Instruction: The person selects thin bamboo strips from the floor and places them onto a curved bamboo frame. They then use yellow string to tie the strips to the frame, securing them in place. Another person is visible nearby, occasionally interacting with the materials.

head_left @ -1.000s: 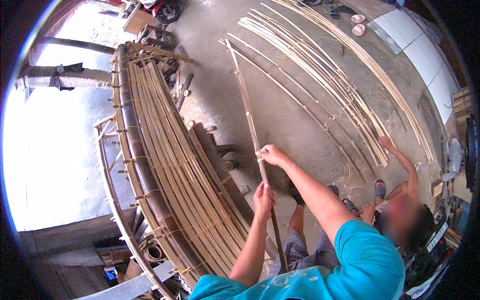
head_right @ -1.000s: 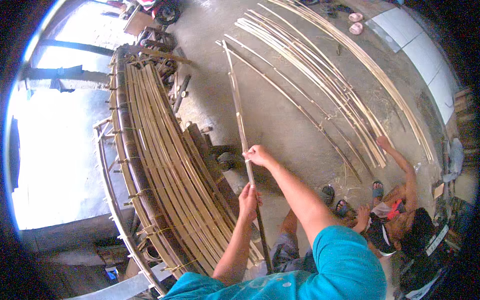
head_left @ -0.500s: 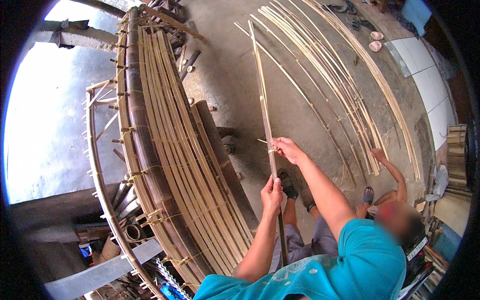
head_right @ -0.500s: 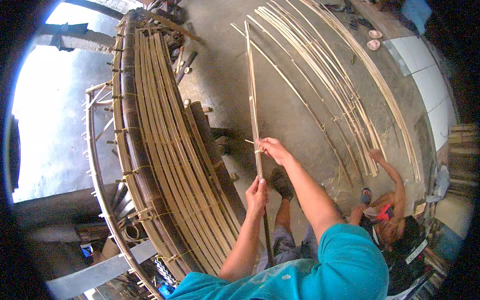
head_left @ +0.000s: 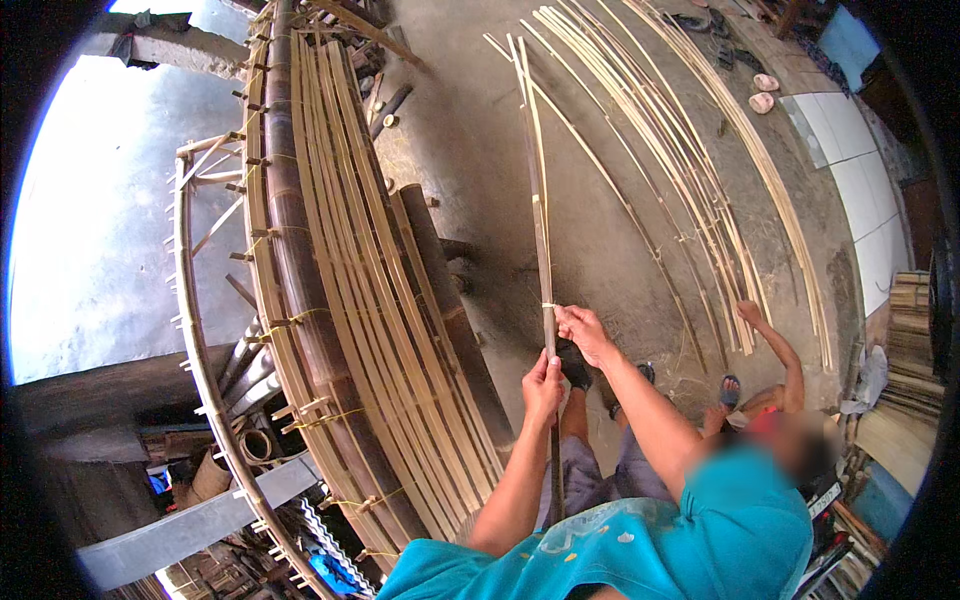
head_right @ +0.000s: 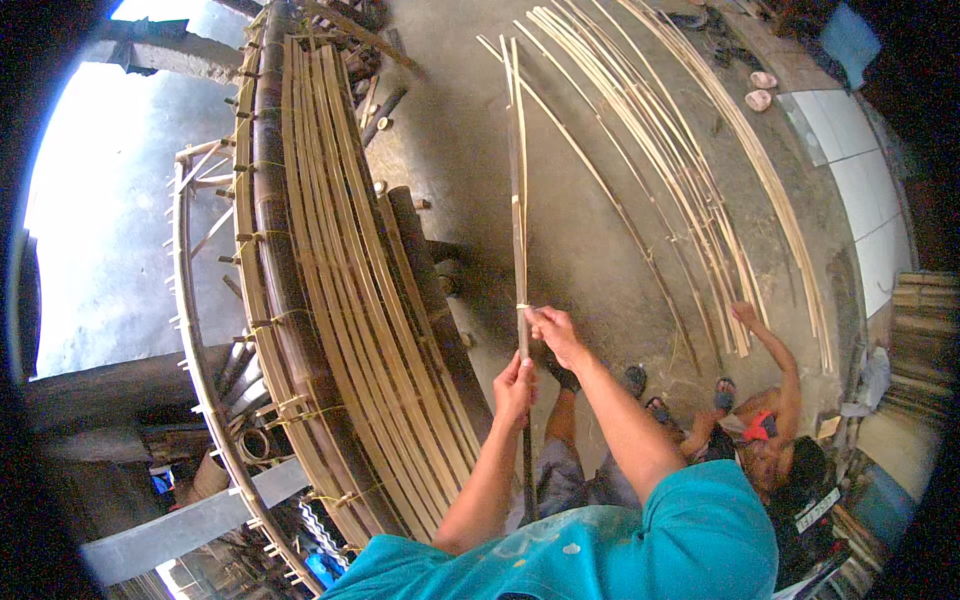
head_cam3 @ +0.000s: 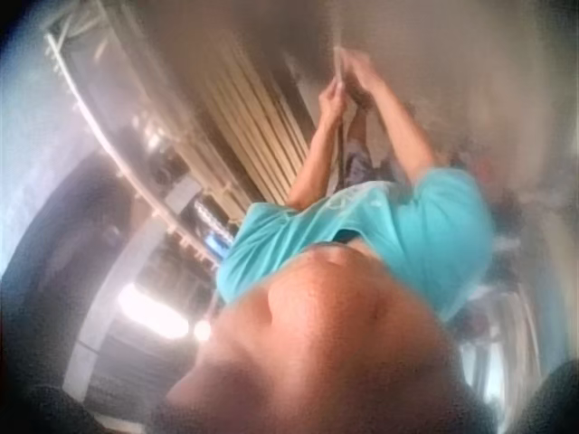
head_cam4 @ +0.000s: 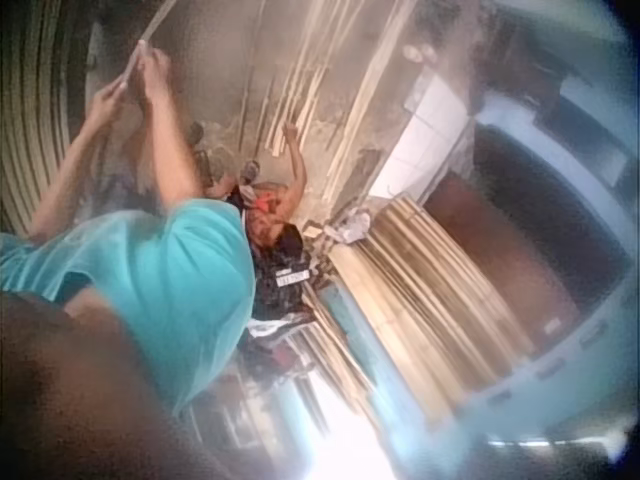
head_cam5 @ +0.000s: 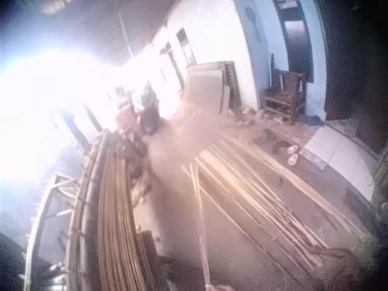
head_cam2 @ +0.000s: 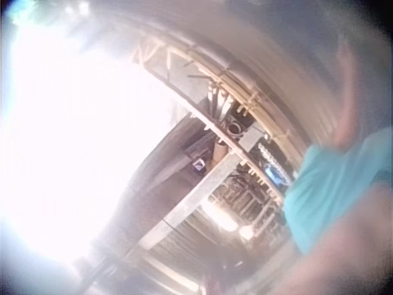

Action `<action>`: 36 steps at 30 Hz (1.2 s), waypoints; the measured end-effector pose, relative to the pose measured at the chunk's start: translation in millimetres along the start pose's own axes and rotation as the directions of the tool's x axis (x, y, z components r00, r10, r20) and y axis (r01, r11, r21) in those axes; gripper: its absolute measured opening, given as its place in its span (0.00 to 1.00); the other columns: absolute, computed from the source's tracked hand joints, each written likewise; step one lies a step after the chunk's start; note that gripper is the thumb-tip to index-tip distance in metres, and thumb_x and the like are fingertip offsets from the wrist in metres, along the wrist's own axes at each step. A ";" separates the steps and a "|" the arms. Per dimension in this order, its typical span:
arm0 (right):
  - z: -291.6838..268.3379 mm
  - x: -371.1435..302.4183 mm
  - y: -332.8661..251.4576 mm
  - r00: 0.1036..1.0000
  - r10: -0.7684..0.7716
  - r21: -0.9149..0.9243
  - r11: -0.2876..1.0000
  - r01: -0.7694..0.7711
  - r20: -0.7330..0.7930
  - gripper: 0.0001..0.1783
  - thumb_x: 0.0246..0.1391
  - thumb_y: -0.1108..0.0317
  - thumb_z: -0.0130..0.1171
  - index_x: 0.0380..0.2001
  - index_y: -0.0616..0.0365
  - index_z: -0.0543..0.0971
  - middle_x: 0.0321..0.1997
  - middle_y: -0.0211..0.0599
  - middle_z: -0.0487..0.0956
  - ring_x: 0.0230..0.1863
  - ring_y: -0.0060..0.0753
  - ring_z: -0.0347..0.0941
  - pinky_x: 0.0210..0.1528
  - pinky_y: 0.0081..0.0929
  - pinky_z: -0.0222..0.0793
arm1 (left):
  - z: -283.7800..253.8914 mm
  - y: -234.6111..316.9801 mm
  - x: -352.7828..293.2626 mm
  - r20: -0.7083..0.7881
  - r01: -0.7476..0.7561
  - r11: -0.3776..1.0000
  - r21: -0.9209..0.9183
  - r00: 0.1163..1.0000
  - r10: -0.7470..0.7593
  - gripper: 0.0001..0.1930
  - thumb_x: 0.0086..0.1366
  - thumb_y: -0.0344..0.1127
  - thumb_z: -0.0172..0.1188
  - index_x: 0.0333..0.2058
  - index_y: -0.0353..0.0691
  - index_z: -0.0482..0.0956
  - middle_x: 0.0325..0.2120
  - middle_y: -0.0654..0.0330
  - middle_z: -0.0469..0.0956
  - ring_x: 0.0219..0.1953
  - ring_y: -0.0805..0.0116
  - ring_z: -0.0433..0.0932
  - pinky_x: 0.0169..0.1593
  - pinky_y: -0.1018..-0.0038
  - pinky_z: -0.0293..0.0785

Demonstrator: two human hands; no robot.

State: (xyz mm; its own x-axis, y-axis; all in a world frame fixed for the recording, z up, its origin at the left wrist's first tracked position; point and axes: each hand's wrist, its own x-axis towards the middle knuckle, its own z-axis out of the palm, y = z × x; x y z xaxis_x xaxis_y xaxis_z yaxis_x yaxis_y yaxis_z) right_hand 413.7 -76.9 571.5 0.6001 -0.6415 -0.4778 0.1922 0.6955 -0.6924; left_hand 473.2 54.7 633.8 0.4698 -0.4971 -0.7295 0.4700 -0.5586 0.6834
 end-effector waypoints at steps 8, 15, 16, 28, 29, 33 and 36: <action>-38.7 28.6 -17.7 0.858 0.510 -0.396 0.777 -0.489 -0.061 0.13 0.65 0.57 0.50 0.32 0.54 0.75 0.16 0.15 0.62 0.14 0.12 0.54 0.15 0.15 0.53 | 7.6 11.9 -15.3 0.057 -0.070 0.997 0.029 0.996 0.068 0.24 0.70 0.37 0.57 0.63 0.41 0.68 0.23 0.70 0.68 0.18 0.80 0.65 0.20 0.79 0.64; -18.1 32.4 -65.5 0.679 0.633 -0.831 0.553 -0.058 0.373 0.16 0.58 0.57 0.52 0.22 0.53 0.79 0.16 0.19 0.65 0.17 0.20 0.59 0.18 0.26 0.54 | 3.1 17.0 -18.1 0.062 -0.073 0.996 0.056 0.996 0.069 0.25 0.70 0.38 0.57 0.63 0.41 0.67 0.26 0.69 0.71 0.22 0.80 0.68 0.23 0.79 0.67; -43.7 46.2 -38.7 0.642 0.690 -0.932 0.342 0.118 0.334 0.16 0.56 0.56 0.52 0.21 0.53 0.79 0.18 0.22 0.70 0.21 0.24 0.66 0.24 0.31 0.63 | 3.5 25.9 -19.8 0.103 -0.088 0.996 0.026 0.991 0.085 0.26 0.70 0.38 0.58 0.64 0.41 0.67 0.27 0.69 0.71 0.22 0.80 0.68 0.24 0.79 0.68; -49.1 25.9 -96.6 0.770 0.450 -0.764 0.641 0.074 0.453 0.17 0.64 0.54 0.51 0.32 0.56 0.79 0.16 0.28 0.66 0.19 0.26 0.62 0.26 0.28 0.63 | -1.4 32.6 -54.6 0.207 -0.072 0.997 -0.023 0.975 0.075 0.31 0.73 0.36 0.52 0.70 0.52 0.52 0.23 0.68 0.68 0.15 0.80 0.64 0.18 0.80 0.63; -51.0 29.1 -99.2 0.844 0.350 -0.653 0.758 0.001 0.407 0.17 0.65 0.54 0.51 0.36 0.56 0.80 0.17 0.27 0.66 0.19 0.24 0.61 0.26 0.26 0.63 | -2.1 31.7 -52.8 0.203 -0.068 0.998 0.011 0.977 0.064 0.30 0.73 0.37 0.52 0.70 0.51 0.53 0.25 0.66 0.70 0.16 0.79 0.66 0.18 0.80 0.63; -16.6 10.2 -130.7 0.910 -0.061 0.399 0.909 -0.120 0.411 0.18 0.67 0.60 0.51 0.54 0.57 0.75 0.21 0.21 0.65 0.23 0.14 0.62 0.26 0.15 0.60 | -9.4 -5.1 -28.1 0.141 -0.036 0.997 0.072 0.990 0.025 0.28 0.73 0.36 0.51 0.69 0.51 0.57 0.26 0.68 0.72 0.19 0.81 0.68 0.20 0.81 0.66; 13.8 -25.5 -132.0 0.985 -0.174 -0.163 0.972 0.172 0.003 0.31 0.67 0.55 0.52 0.67 0.56 0.62 0.41 0.32 0.70 0.43 0.23 0.67 0.45 0.23 0.64 | -13.9 -38.1 -4.4 0.111 -0.376 0.909 0.180 0.926 0.361 0.27 0.71 0.36 0.53 0.68 0.49 0.60 0.28 0.68 0.74 0.21 0.80 0.70 0.22 0.78 0.69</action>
State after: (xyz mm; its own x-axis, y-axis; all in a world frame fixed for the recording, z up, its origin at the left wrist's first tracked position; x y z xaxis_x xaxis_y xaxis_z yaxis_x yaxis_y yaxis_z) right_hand 383.8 -147.8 682.5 0.5600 -0.7517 -0.3483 0.1637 0.5125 -0.8429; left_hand 463.6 87.4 611.4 0.5221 -0.7355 -0.4317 0.1159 -0.4403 0.8903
